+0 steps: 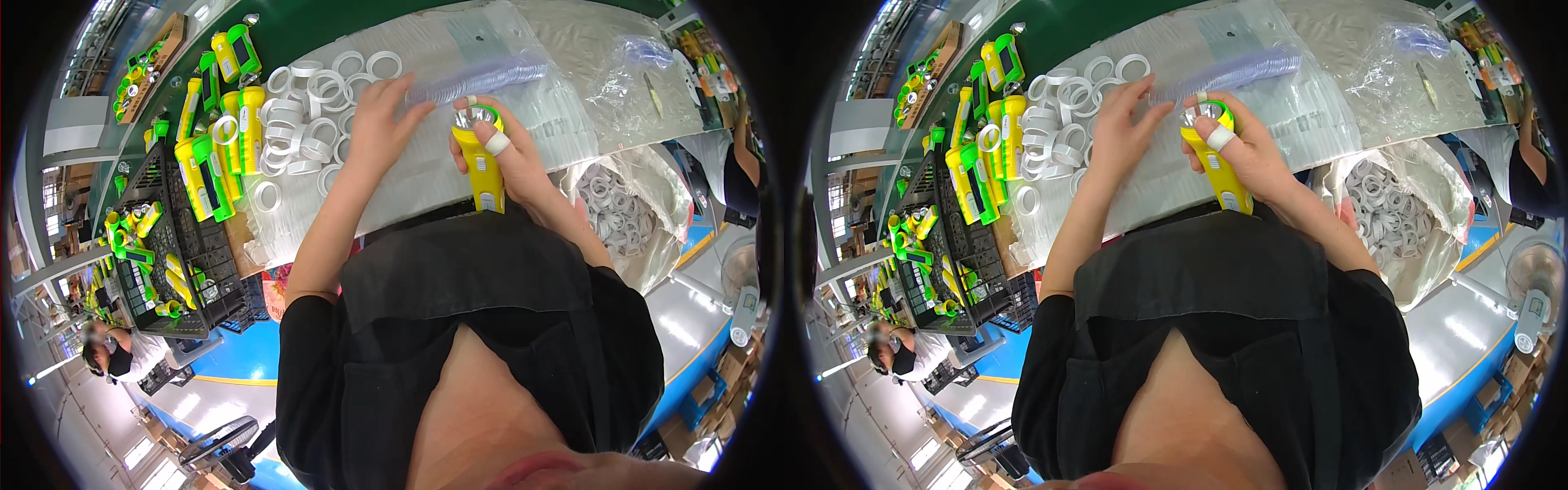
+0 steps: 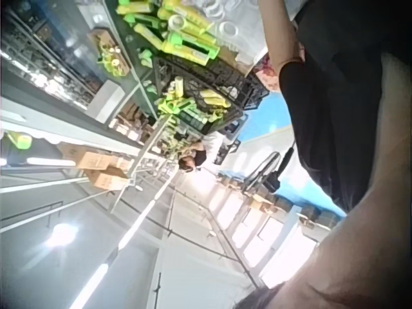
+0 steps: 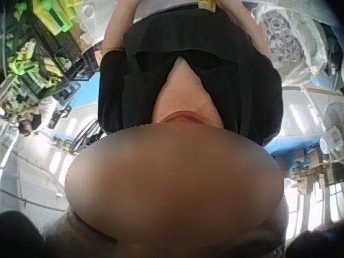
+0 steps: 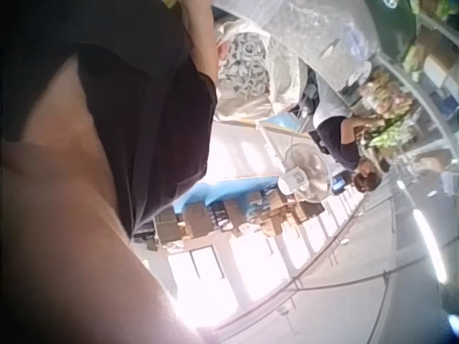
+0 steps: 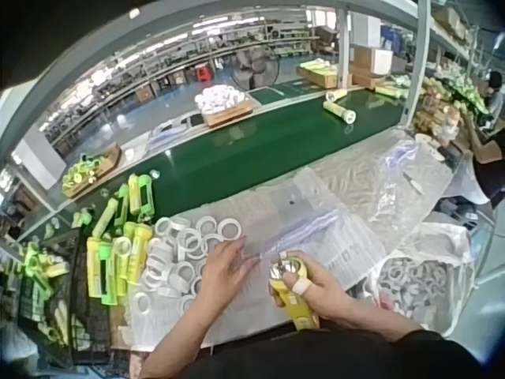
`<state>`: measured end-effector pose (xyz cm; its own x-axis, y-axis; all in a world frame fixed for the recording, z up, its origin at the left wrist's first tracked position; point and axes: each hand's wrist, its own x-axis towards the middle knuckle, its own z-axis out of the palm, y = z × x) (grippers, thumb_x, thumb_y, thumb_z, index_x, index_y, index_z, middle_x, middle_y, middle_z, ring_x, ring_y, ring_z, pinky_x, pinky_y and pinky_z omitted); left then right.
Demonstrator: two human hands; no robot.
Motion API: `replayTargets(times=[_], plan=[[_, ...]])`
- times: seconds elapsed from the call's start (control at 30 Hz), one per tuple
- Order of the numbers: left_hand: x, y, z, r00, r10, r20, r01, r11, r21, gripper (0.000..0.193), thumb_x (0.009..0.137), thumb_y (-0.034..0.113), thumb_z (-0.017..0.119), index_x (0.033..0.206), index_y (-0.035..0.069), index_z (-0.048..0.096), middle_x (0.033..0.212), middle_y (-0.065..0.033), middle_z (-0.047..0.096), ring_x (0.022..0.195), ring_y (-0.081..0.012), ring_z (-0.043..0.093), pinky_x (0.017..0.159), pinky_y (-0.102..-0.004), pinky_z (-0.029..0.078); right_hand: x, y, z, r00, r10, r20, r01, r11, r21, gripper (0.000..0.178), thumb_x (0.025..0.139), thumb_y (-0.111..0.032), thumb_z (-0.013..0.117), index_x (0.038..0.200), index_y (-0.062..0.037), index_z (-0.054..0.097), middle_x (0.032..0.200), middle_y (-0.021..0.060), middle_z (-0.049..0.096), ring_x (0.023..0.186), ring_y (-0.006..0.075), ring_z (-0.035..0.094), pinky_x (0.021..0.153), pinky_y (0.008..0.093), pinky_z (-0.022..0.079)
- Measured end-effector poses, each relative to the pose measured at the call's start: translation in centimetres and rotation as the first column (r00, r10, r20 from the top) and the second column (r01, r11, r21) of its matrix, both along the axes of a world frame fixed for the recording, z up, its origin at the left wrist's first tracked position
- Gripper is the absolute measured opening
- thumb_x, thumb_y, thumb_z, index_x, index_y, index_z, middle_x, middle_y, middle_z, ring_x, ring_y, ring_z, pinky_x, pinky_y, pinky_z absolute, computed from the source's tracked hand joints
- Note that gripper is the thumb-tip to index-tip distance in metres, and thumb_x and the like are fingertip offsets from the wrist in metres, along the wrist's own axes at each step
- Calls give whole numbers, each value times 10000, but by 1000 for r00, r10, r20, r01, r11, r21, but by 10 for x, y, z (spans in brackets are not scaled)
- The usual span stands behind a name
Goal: Assembling plastic lens rings onto flashlight bodies on a factory assembly line.
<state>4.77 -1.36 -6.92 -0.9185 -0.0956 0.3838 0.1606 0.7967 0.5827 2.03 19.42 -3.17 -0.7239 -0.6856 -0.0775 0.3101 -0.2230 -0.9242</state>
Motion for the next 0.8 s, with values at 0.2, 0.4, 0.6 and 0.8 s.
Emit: replayTargets(times=[0.2, 0.4, 0.6, 0.8], plan=[[30, 26, 41, 931, -325, -165, 341, 937, 78, 378, 990, 224, 467, 1308, 49, 575, 1214, -142, 504, 1046, -269, 491, 879, -348, 432, 2, -4, 0, 991, 101, -90, -103, 995, -17, 393, 959, -306, 582, 1233, -44, 478, 890, 76, 621, 694, 137, 603, 647, 278, 482], [37, 31, 41, 898, -352, -263, 403, 898, 175, 330, 961, 168, 456, 1207, 18, 616, 1158, -140, 567, 1046, -328, 513, 936, -408, 382, 9, -10, 0, 984, 154, -89, -157, 987, -25, 380, 962, -299, 576, 1230, -47, 479, 917, 75, 605, 715, 144, 605, 652, 284, 489], [34, 33, 31, 883, -328, -335, 408, 889, 207, 298, 951, 163, 430, 1115, 11, 627, 1163, -139, 575, 1106, -317, 519, 960, -415, 373, 16, -17, 3, 985, 174, -20, -175, 979, -108, 377, 966, -280, 565, 1265, -71, 470, 950, 75, 574, 739, 173, 608, 662, 303, 496], [-8, 9, 41, 942, -166, -293, 207, 972, 112, 406, 926, 246, 562, 1292, 72, 537, 1345, -160, 518, 1232, -342, 481, 999, -431, 374, -20, -18, 2, 959, -11, -282, -77, 950, -303, 370, 958, -220, 559, 1271, -56, 447, 893, 93, 599, 709, 159, 574, 655, 307, 484]])
